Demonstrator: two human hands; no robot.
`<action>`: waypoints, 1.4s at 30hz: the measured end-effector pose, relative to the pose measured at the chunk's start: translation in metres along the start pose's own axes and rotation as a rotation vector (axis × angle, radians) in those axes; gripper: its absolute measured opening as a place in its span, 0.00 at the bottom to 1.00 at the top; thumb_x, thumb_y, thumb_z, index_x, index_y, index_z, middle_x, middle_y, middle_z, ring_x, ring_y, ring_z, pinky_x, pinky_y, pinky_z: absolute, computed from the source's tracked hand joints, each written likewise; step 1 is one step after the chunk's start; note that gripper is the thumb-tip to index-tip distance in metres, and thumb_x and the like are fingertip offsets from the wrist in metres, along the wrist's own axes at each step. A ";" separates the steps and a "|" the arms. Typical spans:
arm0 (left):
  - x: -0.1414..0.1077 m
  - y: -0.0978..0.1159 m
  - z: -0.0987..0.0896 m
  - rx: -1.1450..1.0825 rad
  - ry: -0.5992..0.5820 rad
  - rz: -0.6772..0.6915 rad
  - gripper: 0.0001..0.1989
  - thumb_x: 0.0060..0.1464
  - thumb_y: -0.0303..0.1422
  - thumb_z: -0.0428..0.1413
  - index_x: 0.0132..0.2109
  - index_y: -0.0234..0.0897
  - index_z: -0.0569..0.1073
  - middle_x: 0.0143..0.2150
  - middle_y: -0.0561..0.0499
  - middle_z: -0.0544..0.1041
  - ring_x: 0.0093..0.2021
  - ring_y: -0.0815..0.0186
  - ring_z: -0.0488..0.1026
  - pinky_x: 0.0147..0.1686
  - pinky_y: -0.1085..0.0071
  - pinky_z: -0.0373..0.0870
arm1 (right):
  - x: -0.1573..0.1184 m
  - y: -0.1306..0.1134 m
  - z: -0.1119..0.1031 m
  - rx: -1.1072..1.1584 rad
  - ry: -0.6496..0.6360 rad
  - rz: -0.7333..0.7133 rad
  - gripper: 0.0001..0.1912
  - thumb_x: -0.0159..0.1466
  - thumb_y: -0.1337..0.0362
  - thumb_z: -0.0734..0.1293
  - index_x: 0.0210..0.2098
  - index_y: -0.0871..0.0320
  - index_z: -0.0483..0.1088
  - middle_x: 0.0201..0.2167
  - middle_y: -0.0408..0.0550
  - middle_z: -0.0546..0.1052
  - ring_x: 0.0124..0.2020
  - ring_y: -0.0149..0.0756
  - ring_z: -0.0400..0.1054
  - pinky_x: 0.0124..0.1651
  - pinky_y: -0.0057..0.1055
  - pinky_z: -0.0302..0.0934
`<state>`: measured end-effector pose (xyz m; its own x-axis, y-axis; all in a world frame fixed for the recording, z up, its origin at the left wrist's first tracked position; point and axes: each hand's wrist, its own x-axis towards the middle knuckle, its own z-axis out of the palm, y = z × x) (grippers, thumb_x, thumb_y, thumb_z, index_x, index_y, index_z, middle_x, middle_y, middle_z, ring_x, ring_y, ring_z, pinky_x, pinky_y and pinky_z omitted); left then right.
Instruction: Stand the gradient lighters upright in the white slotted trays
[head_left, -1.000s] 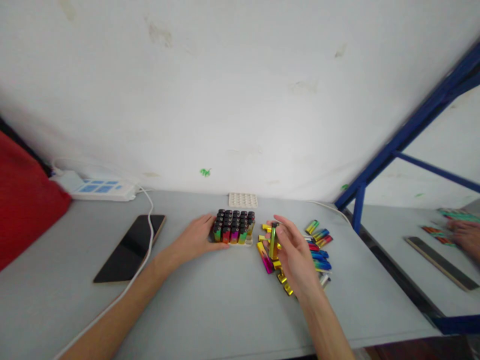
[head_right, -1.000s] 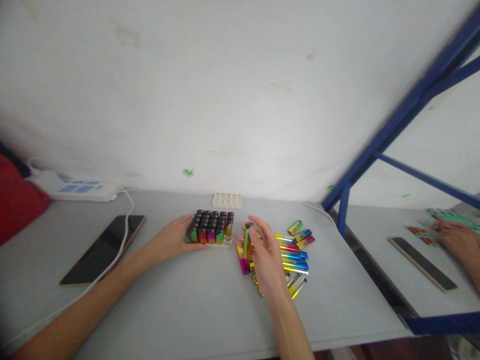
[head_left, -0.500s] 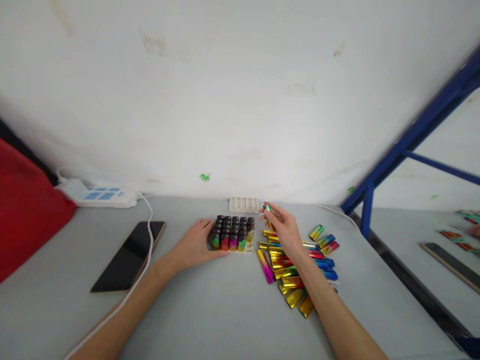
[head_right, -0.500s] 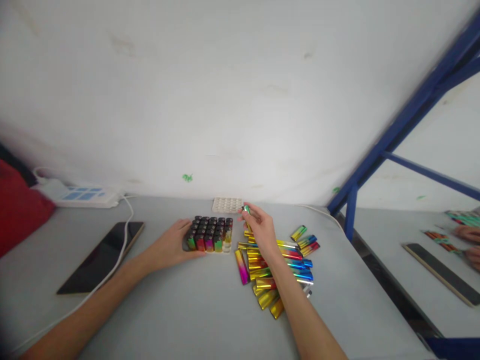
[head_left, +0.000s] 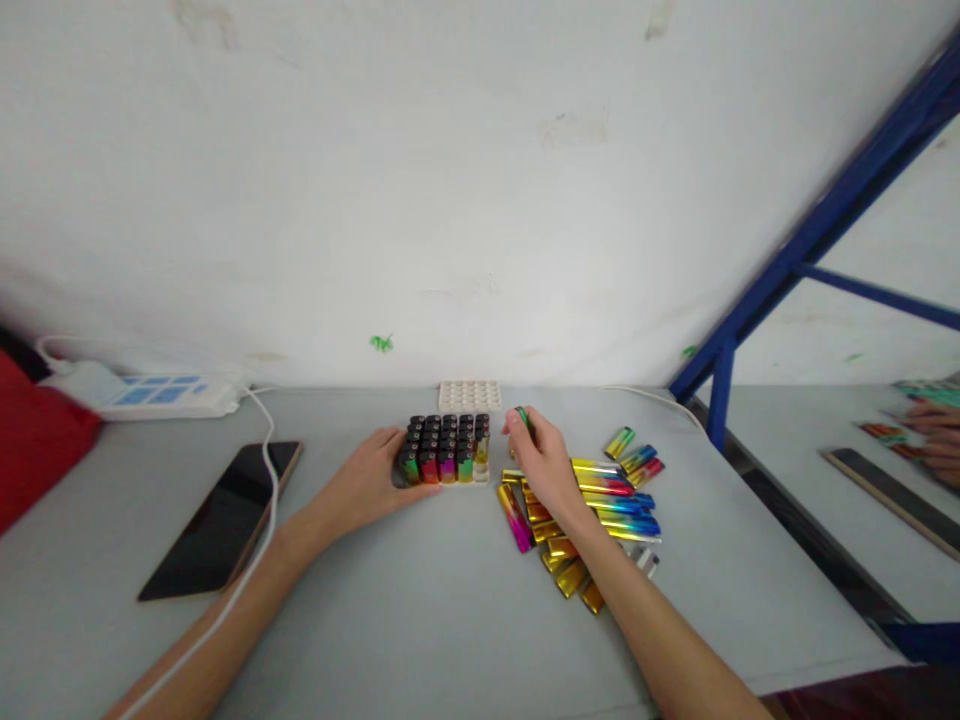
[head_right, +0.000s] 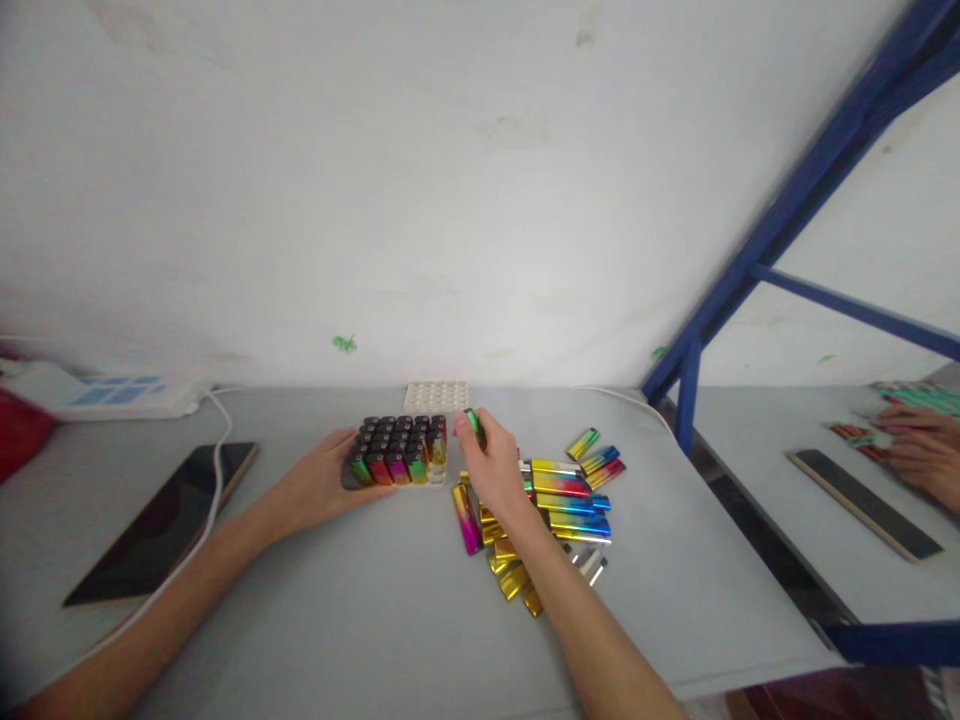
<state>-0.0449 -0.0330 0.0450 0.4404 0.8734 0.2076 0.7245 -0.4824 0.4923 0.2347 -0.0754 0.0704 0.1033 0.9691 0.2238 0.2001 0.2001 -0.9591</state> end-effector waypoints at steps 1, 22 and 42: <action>0.000 0.001 0.000 0.001 -0.005 -0.010 0.37 0.53 0.58 0.70 0.61 0.38 0.80 0.63 0.36 0.84 0.65 0.39 0.80 0.70 0.44 0.75 | -0.001 0.001 0.000 -0.070 0.046 -0.029 0.29 0.73 0.34 0.64 0.30 0.52 0.64 0.22 0.35 0.61 0.26 0.33 0.56 0.30 0.31 0.51; -0.004 -0.002 0.004 -0.018 0.000 0.000 0.35 0.55 0.61 0.68 0.59 0.42 0.80 0.60 0.37 0.84 0.63 0.39 0.80 0.68 0.43 0.75 | -0.013 -0.015 -0.014 -0.380 -0.182 -0.236 0.19 0.81 0.46 0.57 0.41 0.50 0.68 0.44 0.51 0.76 0.44 0.44 0.72 0.49 0.39 0.68; -0.002 0.003 0.003 0.022 -0.030 0.022 0.33 0.57 0.58 0.68 0.59 0.39 0.79 0.58 0.36 0.83 0.61 0.40 0.80 0.67 0.45 0.75 | -0.014 -0.015 -0.015 -1.025 -0.351 -0.184 0.16 0.81 0.50 0.66 0.47 0.54 0.78 0.47 0.54 0.84 0.43 0.45 0.80 0.40 0.35 0.65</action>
<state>-0.0421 -0.0365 0.0435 0.4723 0.8601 0.1927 0.7259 -0.5035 0.4686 0.2449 -0.0937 0.0839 -0.2614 0.9563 0.1312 0.9153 0.2887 -0.2809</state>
